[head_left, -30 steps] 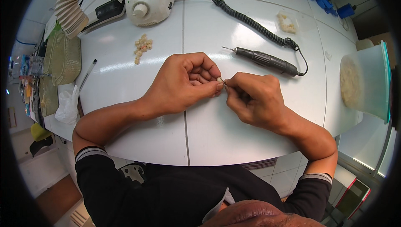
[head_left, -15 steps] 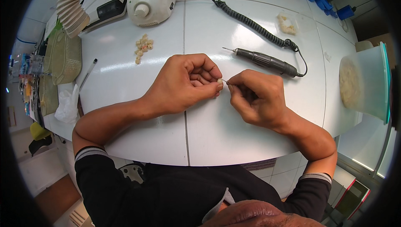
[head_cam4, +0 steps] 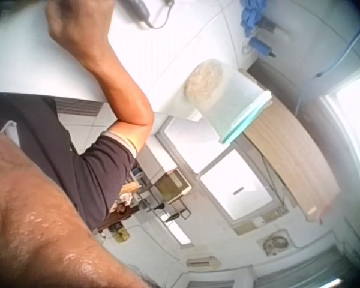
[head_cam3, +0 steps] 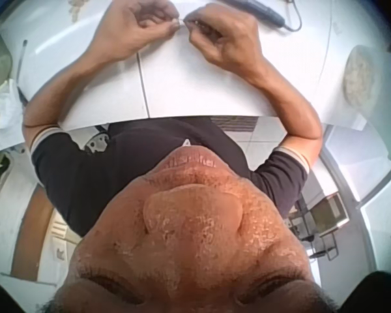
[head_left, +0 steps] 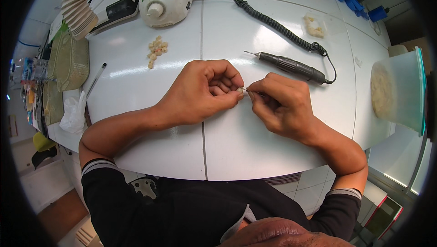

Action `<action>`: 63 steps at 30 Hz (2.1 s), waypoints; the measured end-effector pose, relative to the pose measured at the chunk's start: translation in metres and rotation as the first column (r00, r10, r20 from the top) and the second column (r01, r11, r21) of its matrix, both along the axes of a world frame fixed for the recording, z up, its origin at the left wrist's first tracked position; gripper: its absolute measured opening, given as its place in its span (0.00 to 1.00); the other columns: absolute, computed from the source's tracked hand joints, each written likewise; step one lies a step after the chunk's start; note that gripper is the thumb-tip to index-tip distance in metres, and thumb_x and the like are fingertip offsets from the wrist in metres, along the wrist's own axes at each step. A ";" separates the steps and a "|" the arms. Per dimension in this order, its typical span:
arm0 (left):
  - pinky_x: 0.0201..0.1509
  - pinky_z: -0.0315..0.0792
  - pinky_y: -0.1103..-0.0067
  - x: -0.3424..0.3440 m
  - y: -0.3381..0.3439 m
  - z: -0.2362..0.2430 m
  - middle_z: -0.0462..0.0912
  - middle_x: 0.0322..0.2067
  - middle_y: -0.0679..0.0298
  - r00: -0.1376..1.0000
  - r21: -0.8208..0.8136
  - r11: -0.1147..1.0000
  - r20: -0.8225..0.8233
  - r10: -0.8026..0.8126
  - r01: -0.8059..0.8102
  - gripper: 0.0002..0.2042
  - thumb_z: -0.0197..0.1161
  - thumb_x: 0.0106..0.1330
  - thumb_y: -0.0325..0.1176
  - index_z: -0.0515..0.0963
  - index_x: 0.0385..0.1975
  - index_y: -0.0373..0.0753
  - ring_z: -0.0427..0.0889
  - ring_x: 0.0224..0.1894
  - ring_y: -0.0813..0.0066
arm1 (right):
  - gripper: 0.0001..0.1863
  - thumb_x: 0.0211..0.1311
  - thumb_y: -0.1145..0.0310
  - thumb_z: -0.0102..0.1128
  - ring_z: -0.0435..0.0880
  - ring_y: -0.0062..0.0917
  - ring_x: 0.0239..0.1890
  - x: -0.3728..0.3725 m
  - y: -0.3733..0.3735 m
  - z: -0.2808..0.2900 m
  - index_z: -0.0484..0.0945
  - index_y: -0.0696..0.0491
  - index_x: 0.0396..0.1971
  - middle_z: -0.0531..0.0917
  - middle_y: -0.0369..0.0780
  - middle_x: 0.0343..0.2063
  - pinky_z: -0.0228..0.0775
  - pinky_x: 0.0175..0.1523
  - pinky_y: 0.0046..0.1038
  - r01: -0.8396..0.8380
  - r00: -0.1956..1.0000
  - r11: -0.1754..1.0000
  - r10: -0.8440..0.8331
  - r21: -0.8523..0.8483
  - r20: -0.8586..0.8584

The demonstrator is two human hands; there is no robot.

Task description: The person holds a small dental prosthetic by hand and uses a handheld rotary tool to polish the surface, subsequently cleaning the item with a thin wire tool.

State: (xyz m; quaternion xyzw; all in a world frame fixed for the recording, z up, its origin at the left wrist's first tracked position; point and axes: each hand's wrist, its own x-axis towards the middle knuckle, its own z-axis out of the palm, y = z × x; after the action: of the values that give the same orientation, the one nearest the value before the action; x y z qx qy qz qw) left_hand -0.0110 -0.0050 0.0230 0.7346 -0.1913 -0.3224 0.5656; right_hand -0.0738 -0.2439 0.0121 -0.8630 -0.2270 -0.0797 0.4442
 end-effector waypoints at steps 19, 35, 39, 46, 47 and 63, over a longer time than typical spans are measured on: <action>0.43 0.78 0.91 0.003 0.002 -0.001 0.90 0.39 0.65 0.999 -0.010 0.999 -0.003 -0.046 0.046 0.09 0.73 0.74 0.26 0.82 0.48 0.31 0.90 0.42 0.85 | 0.04 0.60 0.81 0.71 0.82 0.30 0.19 0.001 0.001 0.000 0.84 0.59 0.33 0.83 0.42 0.23 0.74 0.26 0.31 -0.001 0.999 1.000 0.001 -0.005 -0.034; 0.41 0.78 0.91 0.002 0.002 -0.001 0.89 0.39 0.64 0.998 -0.016 0.998 0.019 -0.059 0.060 0.09 0.74 0.74 0.26 0.81 0.46 0.32 0.92 0.44 0.83 | 0.04 0.58 0.81 0.70 0.84 0.33 0.20 0.001 0.000 0.003 0.82 0.59 0.30 0.82 0.43 0.21 0.75 0.28 0.34 -0.033 0.997 0.999 0.031 -0.034 -0.065; 0.41 0.78 0.91 0.002 0.001 -0.002 0.89 0.39 0.65 0.998 -0.020 0.998 0.010 -0.062 0.062 0.08 0.74 0.75 0.25 0.81 0.46 0.32 0.92 0.43 0.84 | 0.05 0.57 0.81 0.70 0.83 0.34 0.20 0.001 0.001 0.002 0.82 0.59 0.30 0.82 0.43 0.21 0.75 0.28 0.33 -0.022 0.999 0.999 0.021 -0.031 -0.040; 0.43 0.80 0.90 0.002 0.001 -0.001 0.89 0.39 0.64 0.998 -0.025 0.998 0.009 -0.060 0.061 0.08 0.73 0.75 0.25 0.81 0.46 0.32 0.92 0.44 0.83 | 0.04 0.57 0.81 0.70 0.83 0.33 0.19 0.001 0.000 0.000 0.82 0.60 0.30 0.82 0.43 0.21 0.75 0.27 0.33 -0.021 0.999 1.000 0.021 -0.016 -0.025; 0.43 0.80 0.90 0.002 0.001 -0.001 0.89 0.39 0.64 0.998 -0.018 0.998 0.015 -0.062 0.062 0.08 0.73 0.75 0.25 0.81 0.46 0.32 0.92 0.44 0.82 | 0.04 0.57 0.81 0.70 0.83 0.33 0.19 0.002 0.000 0.000 0.82 0.60 0.30 0.82 0.43 0.21 0.75 0.27 0.33 -0.023 0.999 1.000 0.023 -0.015 -0.025; 0.41 0.77 0.91 0.003 0.003 -0.001 0.90 0.42 0.61 0.999 -0.059 0.997 -0.015 -0.050 0.049 0.07 0.71 0.76 0.24 0.79 0.46 0.33 0.92 0.46 0.81 | 0.06 0.62 0.80 0.70 0.85 0.28 0.18 0.000 -0.002 0.003 0.82 0.57 0.37 0.85 0.42 0.21 0.75 0.25 0.29 -0.026 0.996 1.000 0.025 -0.016 -0.082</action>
State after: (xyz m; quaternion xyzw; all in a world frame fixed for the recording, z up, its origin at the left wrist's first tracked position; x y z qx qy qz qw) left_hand -0.0082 -0.0022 0.0224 0.7101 -0.2141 -0.3366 0.5802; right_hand -0.0741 -0.2460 0.0152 -0.8665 -0.2202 -0.0365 0.4466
